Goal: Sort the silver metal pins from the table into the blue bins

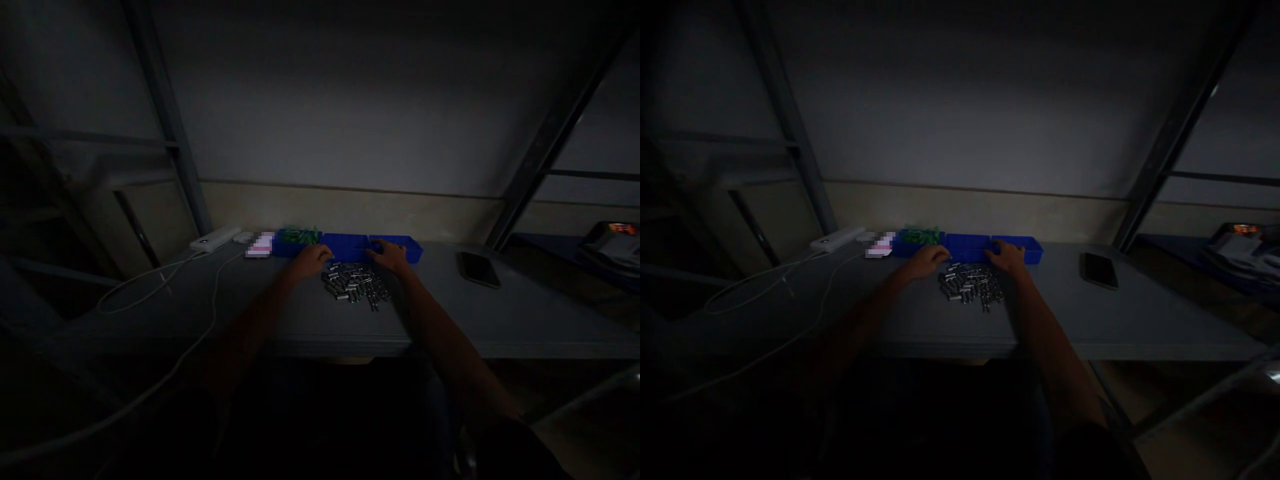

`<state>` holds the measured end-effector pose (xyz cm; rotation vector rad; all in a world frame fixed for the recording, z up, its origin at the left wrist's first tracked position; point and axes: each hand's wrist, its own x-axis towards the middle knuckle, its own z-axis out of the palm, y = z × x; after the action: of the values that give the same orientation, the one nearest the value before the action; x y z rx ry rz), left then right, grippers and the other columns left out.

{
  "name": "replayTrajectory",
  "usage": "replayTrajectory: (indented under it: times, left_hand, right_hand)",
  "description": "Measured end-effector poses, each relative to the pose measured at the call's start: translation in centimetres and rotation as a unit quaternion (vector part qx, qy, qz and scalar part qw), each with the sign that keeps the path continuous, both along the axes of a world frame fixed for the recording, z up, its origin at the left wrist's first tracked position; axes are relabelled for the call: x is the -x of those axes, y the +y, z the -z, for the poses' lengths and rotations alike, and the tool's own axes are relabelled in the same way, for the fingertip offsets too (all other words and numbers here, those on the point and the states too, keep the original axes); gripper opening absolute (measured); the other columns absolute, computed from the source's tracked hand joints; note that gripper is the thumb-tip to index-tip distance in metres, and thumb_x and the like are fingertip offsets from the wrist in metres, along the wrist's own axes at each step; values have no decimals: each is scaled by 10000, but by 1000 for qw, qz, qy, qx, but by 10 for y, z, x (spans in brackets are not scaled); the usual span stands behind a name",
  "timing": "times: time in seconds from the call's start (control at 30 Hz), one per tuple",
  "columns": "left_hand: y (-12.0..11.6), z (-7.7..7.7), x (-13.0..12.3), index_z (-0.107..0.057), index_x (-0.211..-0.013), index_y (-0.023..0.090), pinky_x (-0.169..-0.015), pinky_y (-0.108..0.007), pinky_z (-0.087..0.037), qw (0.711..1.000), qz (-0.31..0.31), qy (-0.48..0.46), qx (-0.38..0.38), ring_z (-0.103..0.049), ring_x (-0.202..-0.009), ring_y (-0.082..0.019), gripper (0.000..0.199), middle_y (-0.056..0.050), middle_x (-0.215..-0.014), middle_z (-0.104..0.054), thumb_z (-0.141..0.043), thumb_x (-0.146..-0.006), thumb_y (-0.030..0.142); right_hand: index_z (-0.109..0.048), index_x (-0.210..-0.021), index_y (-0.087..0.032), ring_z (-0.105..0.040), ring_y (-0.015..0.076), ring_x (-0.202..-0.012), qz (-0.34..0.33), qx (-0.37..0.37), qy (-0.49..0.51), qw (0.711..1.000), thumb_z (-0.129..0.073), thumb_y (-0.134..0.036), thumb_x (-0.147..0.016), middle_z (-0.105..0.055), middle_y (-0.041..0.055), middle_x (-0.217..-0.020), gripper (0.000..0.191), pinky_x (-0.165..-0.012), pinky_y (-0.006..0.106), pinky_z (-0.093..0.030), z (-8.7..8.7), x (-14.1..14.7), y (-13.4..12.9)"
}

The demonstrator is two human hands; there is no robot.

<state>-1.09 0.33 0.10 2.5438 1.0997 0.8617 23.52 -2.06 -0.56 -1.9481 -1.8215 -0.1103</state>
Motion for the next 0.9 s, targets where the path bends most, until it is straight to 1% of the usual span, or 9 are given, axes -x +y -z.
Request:
replayTrajectory:
  times: [0.17, 0.33, 0.43, 0.57, 0.67, 0.7, 0.77, 0.83, 0.9]
  left_hand:
    - [-1, 3, -5, -649, -814, 163, -815, -324, -454, 999, 2, -22, -24, -609, -856, -189, 180, -61, -880, -682, -477, -777, 128]
    - [-1, 8, -8, -641, -827, 164, -869, -355, -435, 999, 1, -12, -45, -590, -865, -185, 139, -54, -881, -670, -518, -768, 138]
    - [-1, 10, -10, -621, -862, 159, -862, -348, -439, 998, 3, -29, -51, -585, -883, -180, 132, -58, -903, -662, -516, -783, 152]
    - [0, 11, -12, -587, -913, 155, -813, -328, -460, 997, 0, -68, -40, -595, -843, -170, 141, -57, -879, -653, -514, -793, 162]
    - [-3, 10, -14, -573, -923, 160, -789, -324, -466, 996, 1, -85, -27, -599, -799, -164, 142, -41, -822, -646, -516, -793, 170]
    - [-4, 9, -14, -569, -928, 161, -786, -324, -465, 996, 0, -90, -24, -600, -790, -162, 145, -37, -809, -643, -518, -793, 174]
    - [-8, 7, -14, -560, -945, 162, -788, -321, -463, 994, -4, -105, -18, -602, -788, -160, 158, -33, -807, -642, -517, -795, 181]
    - [-11, 5, -15, -550, -965, 163, -782, -317, -465, 993, -10, -120, -6, -605, -791, -161, 171, -31, -815, -642, -510, -800, 186]
    - [-13, 3, -15, -539, -984, 163, -774, -312, -467, 991, -13, -135, 7, -607, -797, -161, 182, -31, -825, -642, -500, -809, 194]
  right_hand:
    - [-524, -1208, -228, -550, 275, -1065, -11, 3, -7, 1000, -435, -545, -816, -640, 102, -1096, 512, -930, 474, -308, -1, 1, 0]
    - [-528, -1200, -228, -555, 273, -1050, -18, 4, -2, 1000, -435, -529, -823, -646, 103, -1076, 491, -918, 459, -324, -2, 2, -1]
    - [-504, -1225, -226, -548, 277, -1051, -13, -3, 4, 1000, -449, -512, -823, -642, 106, -1079, 497, -911, 462, -327, -5, 3, -3]
    - [-515, -1210, -208, -513, 297, -1079, 26, -62, 31, 997, -457, -486, -824, -648, 114, -1049, 480, -914, 484, -310, -13, 5, -9]
    - [-551, -1162, -190, -512, 282, -1061, 35, -129, 66, 989, -453, -446, -828, -661, 101, -988, 432, -906, 445, -329, -20, 9, -14]
    - [-564, -1144, -183, -525, 268, -1034, 18, -145, 73, 987, -454, -429, -828, -666, 96, -959, 415, -896, 418, -345, -22, 12, -15]
    - [-585, -1115, -170, -565, 231, -949, -49, -153, 74, 984, -467, -398, -824, -670, 84, -907, 388, -859, 354, -383, -24, 21, -19]
    - [-598, -1099, -166, -596, 192, -845, -133, -129, 59, 981, -490, -371, -816, -672, 69, -871, 365, -805, 300, -412, -25, 34, -22]
    - [-605, -1093, -174, -608, 170, -782, -198, -93, 36, 975, -515, -346, -805, -677, 55, -860, 347, -758, 273, -425, -24, 48, -25]
